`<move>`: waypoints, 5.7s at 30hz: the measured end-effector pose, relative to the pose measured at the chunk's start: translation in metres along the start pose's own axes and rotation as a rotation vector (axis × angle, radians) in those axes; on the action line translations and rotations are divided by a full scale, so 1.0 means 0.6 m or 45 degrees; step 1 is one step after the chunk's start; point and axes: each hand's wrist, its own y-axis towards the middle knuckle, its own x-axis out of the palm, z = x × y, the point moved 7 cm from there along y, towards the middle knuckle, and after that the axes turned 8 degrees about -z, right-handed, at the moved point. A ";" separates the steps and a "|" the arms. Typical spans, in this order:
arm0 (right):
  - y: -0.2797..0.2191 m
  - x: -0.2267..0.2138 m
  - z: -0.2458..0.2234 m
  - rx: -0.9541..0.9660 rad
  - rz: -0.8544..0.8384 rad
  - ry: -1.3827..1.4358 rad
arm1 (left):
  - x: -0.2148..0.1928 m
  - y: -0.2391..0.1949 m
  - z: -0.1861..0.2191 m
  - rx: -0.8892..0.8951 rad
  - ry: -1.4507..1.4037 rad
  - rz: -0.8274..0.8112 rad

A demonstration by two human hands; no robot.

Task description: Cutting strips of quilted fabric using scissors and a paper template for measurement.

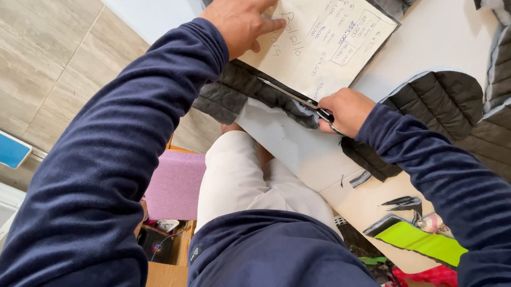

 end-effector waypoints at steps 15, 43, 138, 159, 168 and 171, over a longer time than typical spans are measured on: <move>0.023 -0.044 -0.052 0.081 -0.050 0.064 | -0.023 0.002 0.001 0.017 -0.032 0.037; 0.008 -0.034 -0.045 -0.046 -0.086 0.258 | -0.019 -0.003 0.004 0.030 -0.034 0.019; 0.006 -0.048 -0.095 -0.121 0.076 0.454 | 0.294 -0.179 0.362 -1.289 -2.900 1.188; 0.028 -0.014 -0.071 -0.158 0.181 0.312 | 0.275 -0.173 0.359 -1.248 -2.925 1.171; 0.038 -0.049 -0.115 -0.176 0.202 0.476 | 0.285 -0.173 0.364 -1.218 -2.935 1.163; 0.037 -0.062 -0.134 -0.208 0.193 0.515 | 0.277 -0.173 0.359 -1.208 -2.941 1.149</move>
